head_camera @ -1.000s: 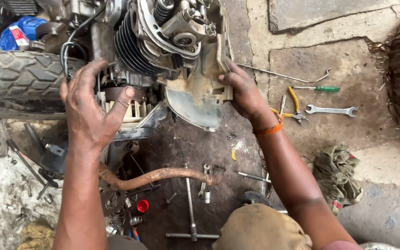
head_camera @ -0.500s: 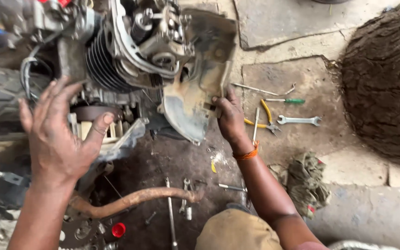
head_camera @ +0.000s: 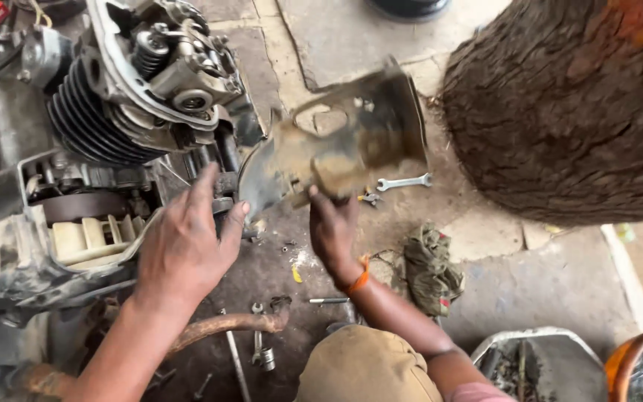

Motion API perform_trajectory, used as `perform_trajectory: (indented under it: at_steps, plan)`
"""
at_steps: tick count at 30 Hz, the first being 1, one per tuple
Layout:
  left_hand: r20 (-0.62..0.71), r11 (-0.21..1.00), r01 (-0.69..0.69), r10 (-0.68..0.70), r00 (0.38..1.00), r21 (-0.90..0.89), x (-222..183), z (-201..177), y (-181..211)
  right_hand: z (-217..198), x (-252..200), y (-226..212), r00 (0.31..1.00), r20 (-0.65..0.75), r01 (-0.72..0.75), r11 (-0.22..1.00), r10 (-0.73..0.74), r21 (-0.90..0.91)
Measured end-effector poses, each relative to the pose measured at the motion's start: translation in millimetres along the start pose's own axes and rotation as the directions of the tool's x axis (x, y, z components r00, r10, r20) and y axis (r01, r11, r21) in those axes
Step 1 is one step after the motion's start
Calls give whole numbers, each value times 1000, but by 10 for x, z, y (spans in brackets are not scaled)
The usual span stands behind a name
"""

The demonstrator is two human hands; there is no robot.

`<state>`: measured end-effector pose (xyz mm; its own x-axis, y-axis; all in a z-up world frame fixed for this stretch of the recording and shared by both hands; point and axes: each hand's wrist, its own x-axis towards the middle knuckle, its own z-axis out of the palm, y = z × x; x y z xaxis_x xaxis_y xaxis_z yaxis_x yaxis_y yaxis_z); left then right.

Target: Dismantling and reassembling a motorcycle engine and its components.

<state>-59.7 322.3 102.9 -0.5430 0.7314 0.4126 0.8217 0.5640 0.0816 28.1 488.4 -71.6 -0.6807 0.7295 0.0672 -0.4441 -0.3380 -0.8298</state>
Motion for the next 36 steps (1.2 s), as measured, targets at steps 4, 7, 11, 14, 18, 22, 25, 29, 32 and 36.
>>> perform_trajectory:
  at_steps: [4, 7, 11, 14, 18, 22, 25, 29, 32, 36]
  plan:
    - [455, 842, 513, -397, 797, -164, -29, -10, -46, -372, -272, 415, 970, 211, 137, 989, -124, -48]
    - [255, 920, 348, -298, 920, -179, -123, 29, -161, -556, -80, 219, 945, 328, 74, 980, -10, -186]
    - [-160, 994, -97, 103, 982, 44, -80, -26, -161, -562, 281, -501, 838, 407, -410, 911, 363, 31]
    - [-141, 947, -218, 256, 956, 236, -124, 205, -269, -960, 438, -699, 650, 491, -723, 671, 580, 164]
    - [-114, 955, -213, 240, 964, 205, -60, 349, -285, -1632, 332, -255, 732, 255, -673, 730, 632, 121]
    - [-116, 962, -211, 233, 966, 173, 47, 485, -252, -1769, 435, -74, 616, 622, -707, 687, 483, 166]
    - [-122, 985, -173, 172, 978, 0, 125, 495, -138, -1768, 329, -62, 583, 713, -705, 680, 389, 205]
    - [-36, 944, -16, 4, 999, -329, 185, 310, 45, -1690, 193, -111, 830, 310, -546, 788, 463, 284]
    - [-106, 982, -107, 91, 990, -156, 74, 229, -177, -1077, 258, -391, 770, 434, -635, 623, 467, 456]
    - [-137, 995, -99, 97, 986, -11, 27, 58, -323, -695, 332, -385, 799, 459, -583, 690, 389, 430]
